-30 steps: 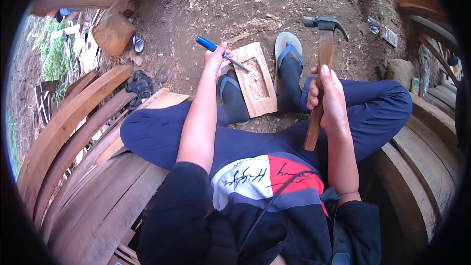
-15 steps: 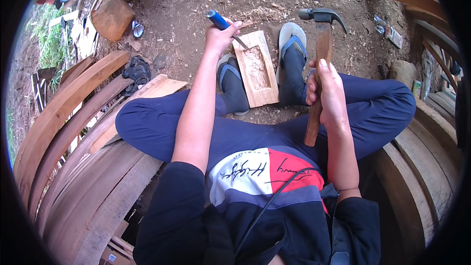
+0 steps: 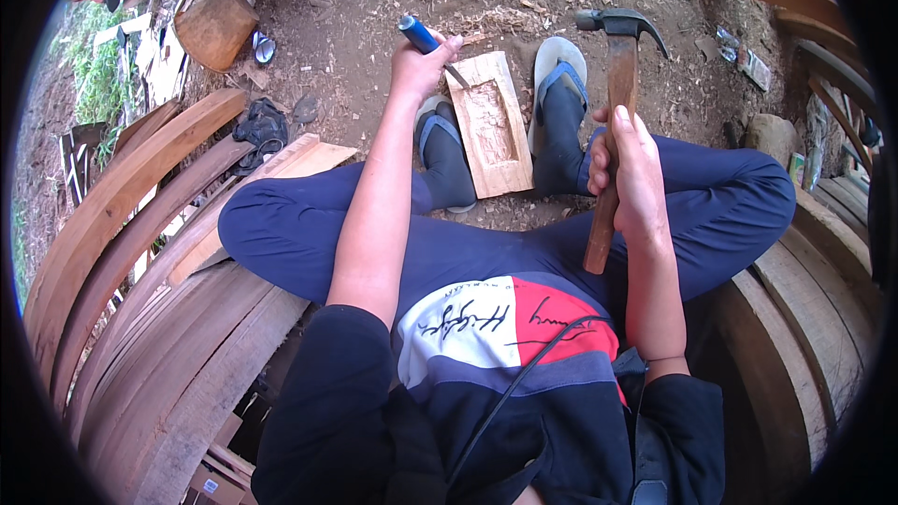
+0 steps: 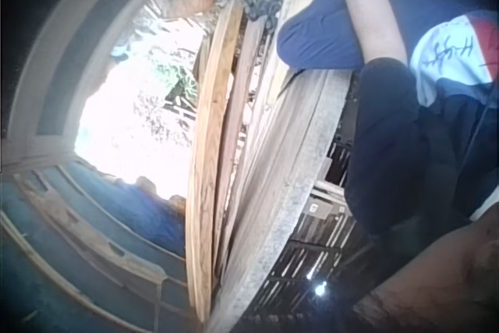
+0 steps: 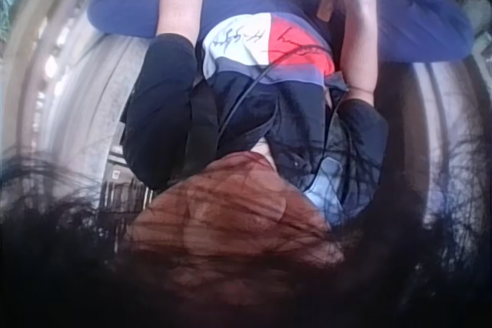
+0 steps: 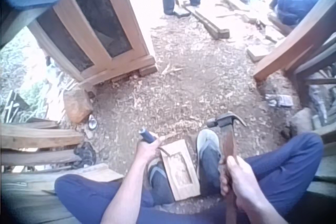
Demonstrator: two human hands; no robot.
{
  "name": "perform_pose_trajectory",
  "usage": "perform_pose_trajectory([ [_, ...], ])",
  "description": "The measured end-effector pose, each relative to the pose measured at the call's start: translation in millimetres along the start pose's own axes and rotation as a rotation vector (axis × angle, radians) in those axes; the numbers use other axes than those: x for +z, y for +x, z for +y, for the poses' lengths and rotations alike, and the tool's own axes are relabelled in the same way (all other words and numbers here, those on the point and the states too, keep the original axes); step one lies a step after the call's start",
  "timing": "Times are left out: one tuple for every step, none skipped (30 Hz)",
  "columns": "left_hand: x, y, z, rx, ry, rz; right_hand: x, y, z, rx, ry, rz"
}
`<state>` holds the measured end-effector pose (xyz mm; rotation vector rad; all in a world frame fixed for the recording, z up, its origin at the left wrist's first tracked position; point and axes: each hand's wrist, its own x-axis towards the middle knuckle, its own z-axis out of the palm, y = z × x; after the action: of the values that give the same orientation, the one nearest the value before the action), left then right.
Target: The person sits cross-legged on the ground and uses a hammer and a chisel to carve a rectangular piece of wood. They repeatedly position the chisel on the wood and strike it with the hammer to remove material.
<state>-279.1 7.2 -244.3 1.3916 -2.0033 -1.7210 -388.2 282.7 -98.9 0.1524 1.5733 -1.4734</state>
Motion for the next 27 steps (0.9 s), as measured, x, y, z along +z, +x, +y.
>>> perform_pose_trajectory([
  [0.5, -0.8, 1.2, -0.004, -0.004, 0.007, 0.2, -0.2, -0.5, 0.0, 0.002, 0.002],
  [0.4, -1.1, 1.9, -0.007, -0.006, 0.006, 0.1, -0.2, -0.6, 0.001, 0.004, 0.005],
  [-0.7, -0.7, 1.8, -0.011, -0.008, 0.007, 0.1, -0.3, -0.4, 0.0, 0.004, 0.003],
  [-1.4, -0.6, 1.5, -0.014, -0.011, 0.008, 0.1, -0.3, 0.0, 0.0, 0.005, 0.002],
  [-1.2, -1.0, 0.9, -0.012, -0.021, 0.009, 0.2, -0.4, 0.2, -0.001, 0.005, 0.001],
  [-0.5, -1.6, 0.9, -0.011, -0.03, 0.009, 0.2, -0.4, 0.2, -0.002, 0.004, 0.001],
  [-0.1, -2.1, 0.9, -0.009, -0.04, 0.01, 0.4, -0.4, 0.2, -0.003, 0.003, 0.001],
  [-0.1, -2.2, 1.2, -0.006, -0.03, 0.008, 0.5, -0.4, 0.2, -0.005, 0.002, 0.001],
  [0.1, -2.4, 1.7, -0.003, -0.02, 0.006, 0.3, -0.3, 0.3, -0.006, 0.001, 0.001],
  [0.3, -2.6, 2.2, 0.0, -0.011, 0.004, 0.1, -0.2, 0.7, -0.006, 0.0, 0.0],
  [1.1, -3.2, 2.5, 0.003, -0.001, 0.009, 0.0, -0.1, 1.0, -0.007, -0.001, 0.0],
  [2.6, -4.3, 3.6, 0.005, 0.009, 0.012, -0.1, 0.1, 1.0, -0.008, -0.004, 0.001],
  [4.1, -5.2, 5.2, 0.007, 0.019, 0.016, -0.3, 0.5, 1.0, -0.009, -0.008, 0.002],
  [5.5, -5.7, 5.8, 0.02, 0.012, 0.029, -0.3, 0.7, 1.0, -0.01, -0.011, 0.004],
  [6.5, -6.0, 4.2, 0.033, 0.004, 0.044, -0.3, 0.6, 1.2, -0.011, -0.014, 0.004],
  [6.9, -6.1, 2.7, 0.047, -0.003, 0.058, -0.1, 0.5, 1.3, -0.013, -0.017, 0.004],
  [6.4, -5.9, 1.3, 0.047, -0.002, 0.057, 0.0, 0.4, 1.4, -0.014, -0.02, 0.004],
  [6.1, -5.7, 0.1, 0.047, -0.001, 0.055, 0.0, 0.4, 1.6, -0.018, -0.025, 0.005],
  [5.7, -5.3, -1.0, 0.046, -0.001, 0.053, 0.0, 0.3, 1.6, -0.021, -0.029, 0.006],
  [5.5, -4.5, -1.9, 0.05, -0.004, 0.056, 0.0, 0.1, 1.6, -0.024, -0.034, 0.007],
  [5.3, -4.4, -2.1, 0.053, -0.006, 0.058, 0.1, 0.0, 1.4, -0.022, -0.035, 0.008],
  [5.0, -4.6, -2.5, 0.056, -0.008, 0.06, 0.1, 0.0, 1.0, -0.02, -0.035, 0.01],
  [4.6, -5.2, -3.1, 0.052, -0.006, 0.051, 0.2, 0.0, 1.0, -0.019, -0.036, 0.012],
  [4.3, -5.5, -2.3, 0.049, -0.004, 0.043, 0.1, -0.1, 1.1, -0.019, -0.035, 0.01],
  [4.3, -5.8, -1.6, 0.047, -0.002, 0.034, 0.0, -0.1, 1.2, -0.02, -0.033, 0.009],
  [4.6, -6.1, -0.8, 0.044, -0.005, 0.038, -0.1, -0.1, 1.4, -0.02, -0.031, 0.007],
  [4.7, -6.2, -0.7, 0.042, -0.008, 0.043, -0.1, 0.0, 1.8, -0.02, -0.031, 0.007],
])
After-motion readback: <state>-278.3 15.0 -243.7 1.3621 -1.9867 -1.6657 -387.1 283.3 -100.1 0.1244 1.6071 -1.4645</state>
